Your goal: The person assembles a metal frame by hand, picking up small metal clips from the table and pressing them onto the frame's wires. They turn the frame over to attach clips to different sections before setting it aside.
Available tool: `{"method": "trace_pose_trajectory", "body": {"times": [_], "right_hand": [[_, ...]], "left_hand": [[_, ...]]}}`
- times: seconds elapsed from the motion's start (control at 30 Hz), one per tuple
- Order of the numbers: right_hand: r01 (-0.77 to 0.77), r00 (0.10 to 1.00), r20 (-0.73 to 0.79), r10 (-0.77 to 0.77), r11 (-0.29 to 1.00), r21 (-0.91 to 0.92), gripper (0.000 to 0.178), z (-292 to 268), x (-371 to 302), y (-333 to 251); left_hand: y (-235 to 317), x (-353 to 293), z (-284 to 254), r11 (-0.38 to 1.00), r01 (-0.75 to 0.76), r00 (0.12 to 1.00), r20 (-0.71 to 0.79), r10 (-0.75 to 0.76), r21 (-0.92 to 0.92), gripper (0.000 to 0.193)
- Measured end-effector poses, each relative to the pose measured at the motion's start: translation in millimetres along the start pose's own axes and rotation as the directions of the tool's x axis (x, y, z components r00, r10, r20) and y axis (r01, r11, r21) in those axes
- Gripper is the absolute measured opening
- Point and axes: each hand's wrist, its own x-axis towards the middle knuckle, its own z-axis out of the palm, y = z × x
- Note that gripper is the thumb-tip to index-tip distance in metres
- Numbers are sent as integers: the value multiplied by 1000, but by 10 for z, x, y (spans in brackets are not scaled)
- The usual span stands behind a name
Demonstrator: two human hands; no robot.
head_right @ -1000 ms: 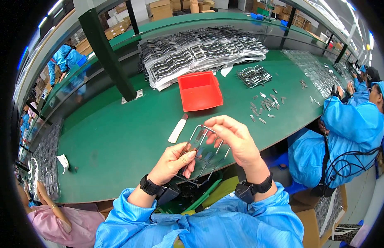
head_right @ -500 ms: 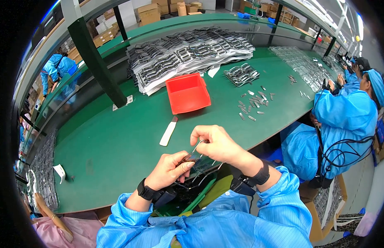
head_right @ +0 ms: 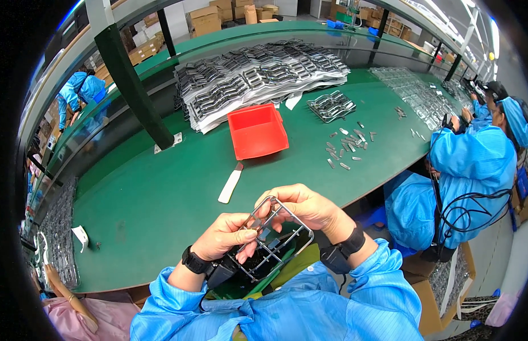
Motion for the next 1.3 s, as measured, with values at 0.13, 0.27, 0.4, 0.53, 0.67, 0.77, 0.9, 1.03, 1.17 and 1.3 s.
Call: {"method": "trace_pose_trajectory", "body": {"times": [0.13, 0.27, 0.4, 0.53, 0.67, 0.77, 0.9, 1.03, 1.17, 1.3], "right_hand": [[-27, 995, -92, 32, 998, 65, 25, 36, 9, 21], [-124, 992, -9, 123, 991, -43, 24, -48, -57, -114], [-318, 947, -38, 318, 925, -206, 20, -69, -60, -335], [-402, 915, -156, 372, 865, -300, 17, -92, -107, -346], [-312, 946, -131, 297, 943, -114, 21, -53, -177, -357], [-114, 980, -172, 97, 989, -90, 22, -9, -200, -289], [39, 977, -209, -52, 997, -67, 19, -27, -233, -85], [214, 945, -249, -211, 977, -16, 12, 84, -154, 64], [-60, 962, -269, 46, 997, -43, 18, 244, -90, 113], [-55, 903, -428, 21, 996, -68, 17, 94, -124, 96]], "left_hand": [[22, 7, 31, 1000, 10, 1000, 8, -10, 19, 19], [-26, 26, -1, 999, 9, 1000, 11, -9, 53, 15], [-16, 43, 28, 968, 18, 1000, 14, -22, 251, 16], [-5, 69, 32, 901, 18, 1000, -10, -15, 433, 18], [-37, 64, -3, 934, 27, 999, 6, -31, 356, 17], [-28, 34, 6, 980, 32, 999, 3, -33, 197, 16], [27, 21, 34, 992, 48, 999, 12, -50, 113, 19], [7, 11, 14, 996, 61, 997, 44, -64, 72, 18], [24, 51, 51, 989, 90, 995, 32, -95, 116, 18], [-5, 30, 7, 987, 60, 998, -11, -59, 150, 17]]}}
